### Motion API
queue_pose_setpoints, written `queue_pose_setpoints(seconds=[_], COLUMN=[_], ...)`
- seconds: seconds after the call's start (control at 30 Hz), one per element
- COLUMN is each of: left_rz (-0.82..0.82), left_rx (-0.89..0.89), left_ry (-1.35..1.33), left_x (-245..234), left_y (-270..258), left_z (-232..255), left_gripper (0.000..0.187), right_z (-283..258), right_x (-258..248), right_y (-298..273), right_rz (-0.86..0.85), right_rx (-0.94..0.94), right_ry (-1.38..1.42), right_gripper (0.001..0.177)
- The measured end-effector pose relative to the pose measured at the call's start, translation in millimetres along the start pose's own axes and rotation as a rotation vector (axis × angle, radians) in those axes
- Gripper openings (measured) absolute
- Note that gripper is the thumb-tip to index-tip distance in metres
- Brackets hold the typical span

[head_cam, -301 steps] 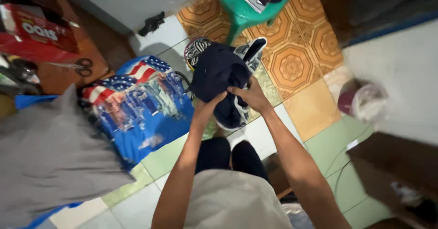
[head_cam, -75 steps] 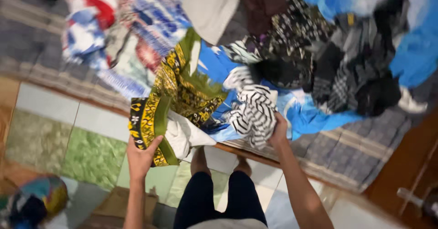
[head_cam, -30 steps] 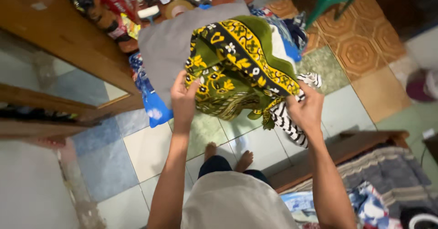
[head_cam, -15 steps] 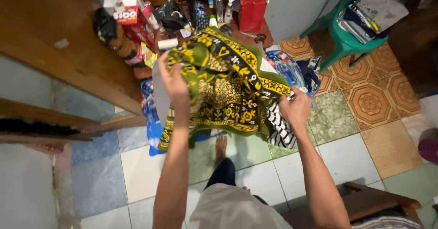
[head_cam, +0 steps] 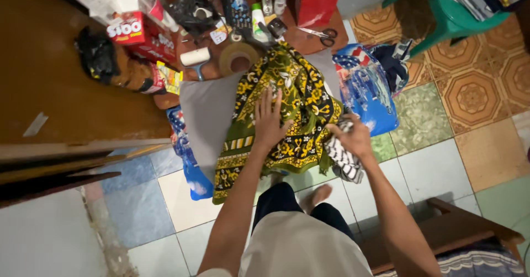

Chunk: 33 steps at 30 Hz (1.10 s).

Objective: The person organizes a cluttered bedroom by picking up various clothing items from a bed and placing them into a laundry basket. They also handle a portable fan and a handheld vacuum cleaner, moving them around the room.

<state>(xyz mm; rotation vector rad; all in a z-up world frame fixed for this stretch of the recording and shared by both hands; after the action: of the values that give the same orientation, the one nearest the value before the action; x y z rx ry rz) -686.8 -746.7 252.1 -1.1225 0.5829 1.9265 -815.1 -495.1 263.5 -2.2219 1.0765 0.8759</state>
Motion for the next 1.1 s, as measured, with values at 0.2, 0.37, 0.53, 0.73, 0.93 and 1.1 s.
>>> queue_pose_setpoints(seconds=[0.2,0.37,0.53,0.73,0.93,1.1], left_rz=[-0.067,-0.337,-0.432,-0.682,-0.508,-0.436], left_rx=[0.099,0.333,0.305,-0.153,-0.515,-0.730], left_ry=[-0.325,-0.454,-0.656,-1.175,-1.103,-1.330], left_x=[-30,11,110,267,359,453], left_y=[-34,-71,-82,-75,-41,11], left_z=[91,224,312,378,397,415], left_gripper=[0.106,0.120,0.128,0.046,0.033,0.047], right_z=[28,75,147,240,317,379], right_x=[-117,-172,-203,-252,-301,-309], right_y=[-53,-77,-85,-77,-35,40], right_rz=[0.477,0.556,0.602,0.564,0.028,-0.092], right_rx=[-0.154,-0.030,0.066,0.045,0.019,-0.008], right_ry=[0.264,0.653,1.275,1.223,0.629,0.563], right_gripper=[0.029,0.025,0.028,0.022,0.035,0.045])
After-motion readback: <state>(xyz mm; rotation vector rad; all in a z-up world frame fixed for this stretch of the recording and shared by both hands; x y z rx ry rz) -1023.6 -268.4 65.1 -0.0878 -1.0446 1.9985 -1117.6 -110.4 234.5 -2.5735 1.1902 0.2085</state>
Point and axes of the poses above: each hand's wrist, its own y-axis towards the middle knuckle, its own x-axis out of the palm, z = x × y, the point moved 4 cm from there along y, towards the middle knuckle, and after that the axes turned 15 degrees about -x, right-handed, at the moved point
